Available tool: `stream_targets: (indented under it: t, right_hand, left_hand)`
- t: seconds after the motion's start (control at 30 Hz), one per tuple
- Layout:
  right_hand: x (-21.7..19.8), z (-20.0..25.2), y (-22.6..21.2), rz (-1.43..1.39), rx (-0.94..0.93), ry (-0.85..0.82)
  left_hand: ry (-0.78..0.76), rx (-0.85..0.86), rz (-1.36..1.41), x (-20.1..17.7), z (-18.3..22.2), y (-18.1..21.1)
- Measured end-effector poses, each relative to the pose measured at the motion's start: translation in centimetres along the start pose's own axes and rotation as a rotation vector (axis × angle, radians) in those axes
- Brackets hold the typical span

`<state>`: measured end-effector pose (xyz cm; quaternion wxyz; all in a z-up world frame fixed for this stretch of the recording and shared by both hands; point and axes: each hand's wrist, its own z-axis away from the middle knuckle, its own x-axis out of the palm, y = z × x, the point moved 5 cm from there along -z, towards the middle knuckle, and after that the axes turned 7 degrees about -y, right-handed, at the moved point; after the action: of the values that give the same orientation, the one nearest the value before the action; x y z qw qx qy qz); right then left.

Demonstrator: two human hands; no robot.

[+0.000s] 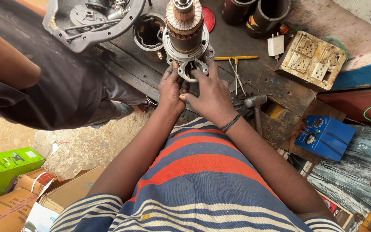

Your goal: The recorder is assembling and repairing a starter motor on a workbench.

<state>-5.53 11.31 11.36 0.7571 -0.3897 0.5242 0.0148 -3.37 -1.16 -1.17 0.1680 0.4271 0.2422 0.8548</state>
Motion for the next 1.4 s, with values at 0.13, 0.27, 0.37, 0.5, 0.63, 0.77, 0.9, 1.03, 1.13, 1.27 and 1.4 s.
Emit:
stream_targets:
  t: [0.13, 0.27, 0.37, 0.5, 0.63, 0.77, 0.9, 1.03, 1.13, 1.27, 1.4]
  right_hand:
    - [-0.3, 0.2, -0.1, -0.009, -0.022, 0.032]
    - [-0.2, 0.2, -0.1, -0.015, -0.035, 0.045]
    - [-0.2, 0.1, -0.2, -0.009, -0.043, 0.052]
    - [-0.2, 0.2, -0.1, -0.02, -0.043, 0.046]
    - [-0.2, 0.1, 0.0, -0.044, -0.021, 0.032]
    - [-0.3, 0.1, 0.0, -0.01, -0.063, 0.084]
    - [-0.1, 0.0, 0.0, -0.025, -0.016, 0.037]
    - [-0.3, -0.1, 0.0, -0.064, -0.028, 0.054]
    - [-0.3, 0.0, 0.0, -0.05, -0.035, 0.066]
    - [-0.4, 0.3, -0.1, -0.055, -0.052, 0.097]
    - [-0.4, 0.0, -0.3, -0.075, -0.009, 0.073]
  left_hand:
    - [-0.001, 0.012, 0.043, -0.2, -0.7, -0.4]
    - [0.045, 0.049, -0.008, -0.6, -0.7, -0.1]
    - [0.076, 0.046, -0.034, -0.5, -0.3, 0.1]
    - [0.067, 0.035, 0.061, -0.8, -0.7, -0.5]
    - [0.003, 0.039, 0.15, -0.6, -1.1, -0.9]
    - [0.008, 0.043, 0.102, -0.8, -1.7, -0.8]
    - [0.036, 0.047, 0.072, -0.8, -1.2, -0.4]
    - [0.002, 0.059, 0.09, -0.1, -0.5, -0.2]
    - [0.018, 0.024, 0.13, -0.5, -0.9, -0.6]
    - [0.017, 0.033, 0.099, -1.4, -2.0, -1.0]
    - [0.079, 0.065, 0.101, -0.5, -1.0, -0.1]
